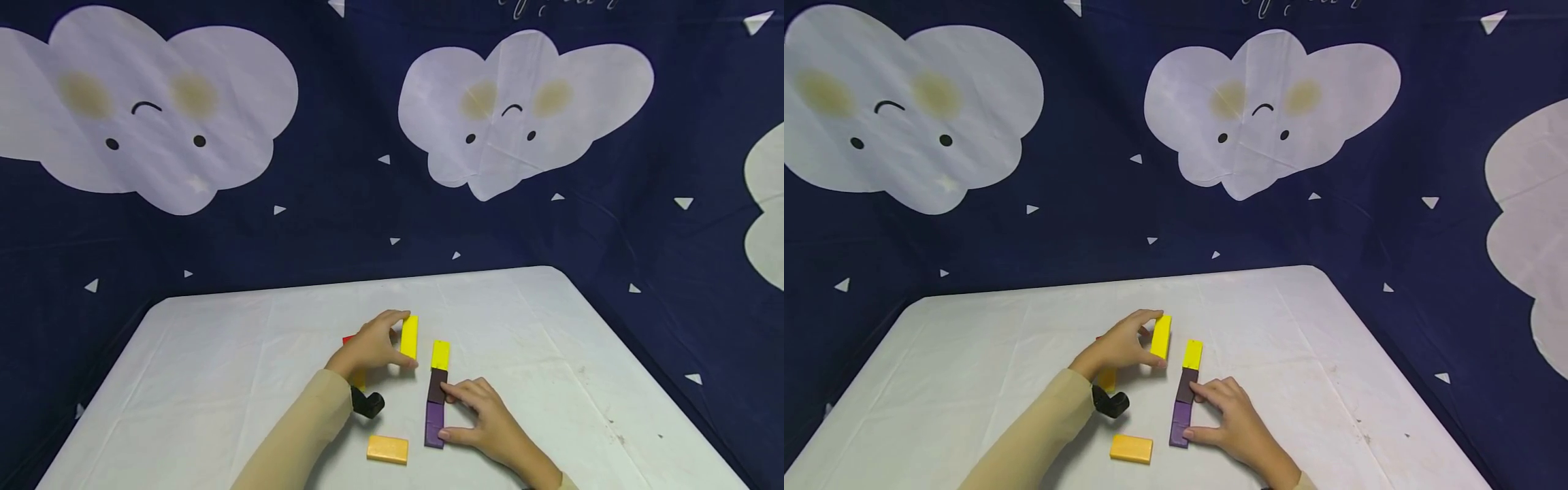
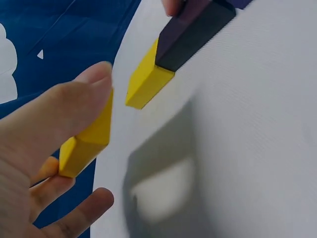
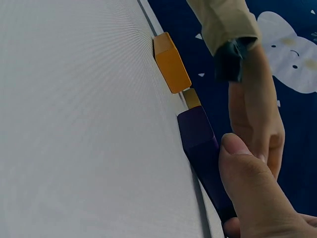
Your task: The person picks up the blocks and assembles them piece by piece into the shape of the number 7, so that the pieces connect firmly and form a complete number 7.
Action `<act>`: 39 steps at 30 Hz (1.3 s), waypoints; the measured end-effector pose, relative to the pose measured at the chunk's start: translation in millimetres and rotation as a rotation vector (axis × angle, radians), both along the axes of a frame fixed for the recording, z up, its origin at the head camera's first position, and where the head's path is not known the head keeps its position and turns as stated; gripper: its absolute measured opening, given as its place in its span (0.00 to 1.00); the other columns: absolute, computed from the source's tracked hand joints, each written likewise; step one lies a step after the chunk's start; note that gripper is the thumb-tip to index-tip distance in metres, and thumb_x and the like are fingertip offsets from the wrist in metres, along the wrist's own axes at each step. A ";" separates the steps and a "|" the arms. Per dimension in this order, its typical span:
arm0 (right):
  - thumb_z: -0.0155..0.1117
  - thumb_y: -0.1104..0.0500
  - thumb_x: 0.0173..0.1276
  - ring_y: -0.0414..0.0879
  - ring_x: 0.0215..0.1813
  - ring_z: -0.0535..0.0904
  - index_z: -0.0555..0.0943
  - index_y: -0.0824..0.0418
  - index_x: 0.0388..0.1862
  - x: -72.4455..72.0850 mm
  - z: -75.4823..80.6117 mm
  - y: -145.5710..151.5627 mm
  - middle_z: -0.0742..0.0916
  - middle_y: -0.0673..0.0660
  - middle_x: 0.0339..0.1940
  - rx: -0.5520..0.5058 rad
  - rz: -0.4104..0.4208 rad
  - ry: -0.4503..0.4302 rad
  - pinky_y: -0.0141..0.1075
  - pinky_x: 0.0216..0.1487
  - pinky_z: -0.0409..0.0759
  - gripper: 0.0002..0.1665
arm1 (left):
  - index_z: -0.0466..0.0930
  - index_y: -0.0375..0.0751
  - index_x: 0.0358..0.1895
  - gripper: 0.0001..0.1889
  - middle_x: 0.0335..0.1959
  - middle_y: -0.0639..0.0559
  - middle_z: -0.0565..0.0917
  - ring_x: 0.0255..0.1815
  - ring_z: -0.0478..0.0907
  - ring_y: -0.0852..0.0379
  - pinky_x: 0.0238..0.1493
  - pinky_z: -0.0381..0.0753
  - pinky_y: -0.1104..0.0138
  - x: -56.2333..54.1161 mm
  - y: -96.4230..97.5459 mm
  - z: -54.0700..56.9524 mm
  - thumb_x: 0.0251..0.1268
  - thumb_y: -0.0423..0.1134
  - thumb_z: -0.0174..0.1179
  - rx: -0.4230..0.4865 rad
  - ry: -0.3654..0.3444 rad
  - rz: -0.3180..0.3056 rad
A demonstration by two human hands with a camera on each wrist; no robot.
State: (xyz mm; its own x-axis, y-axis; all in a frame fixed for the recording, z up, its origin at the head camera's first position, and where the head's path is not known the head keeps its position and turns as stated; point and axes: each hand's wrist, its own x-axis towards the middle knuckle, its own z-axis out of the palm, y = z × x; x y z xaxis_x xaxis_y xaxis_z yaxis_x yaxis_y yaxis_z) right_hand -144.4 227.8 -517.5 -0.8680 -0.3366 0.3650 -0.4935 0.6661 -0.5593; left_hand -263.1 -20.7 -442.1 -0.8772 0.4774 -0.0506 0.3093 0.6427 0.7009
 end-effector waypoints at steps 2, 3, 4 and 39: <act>0.77 0.36 0.50 0.31 0.47 0.70 0.80 0.53 0.63 0.1 -0.7 0.1 0.82 0.33 0.47 -0.003 0.004 0.007 0.33 0.49 0.73 0.43 | 0.62 0.50 0.75 0.53 0.74 0.53 0.67 0.54 0.77 0.54 0.62 0.75 0.54 -4.0 6.5 -1.4 0.42 0.51 0.81 0.015 -0.011 0.028; 0.77 0.36 0.50 0.31 0.47 0.70 0.80 0.53 0.63 0.1 -0.9 0.2 0.83 0.33 0.46 -0.005 0.005 0.006 0.33 0.49 0.73 0.43 | 0.62 0.51 0.75 0.53 0.74 0.53 0.67 0.53 0.77 0.55 0.61 0.75 0.55 -5.7 9.5 -2.2 0.42 0.52 0.80 0.018 -0.012 0.041; 0.77 0.36 0.50 0.31 0.48 0.70 0.80 0.53 0.63 -0.1 -1.1 0.3 0.83 0.33 0.47 -0.007 0.006 0.007 0.33 0.50 0.73 0.43 | 0.62 0.50 0.75 0.53 0.74 0.53 0.68 0.52 0.77 0.54 0.63 0.73 0.54 -7.4 12.4 -2.8 0.42 0.52 0.80 0.022 -0.002 0.049; 0.78 0.37 0.50 0.31 0.47 0.70 0.80 0.55 0.63 -2.8 -0.5 3.7 0.84 0.38 0.45 -0.018 0.053 0.071 0.33 0.49 0.71 0.43 | 0.58 0.47 0.77 0.52 0.77 0.47 0.64 0.78 0.60 0.47 0.76 0.56 0.48 -37.0 78.6 -12.5 0.48 0.48 0.78 0.060 -0.041 0.223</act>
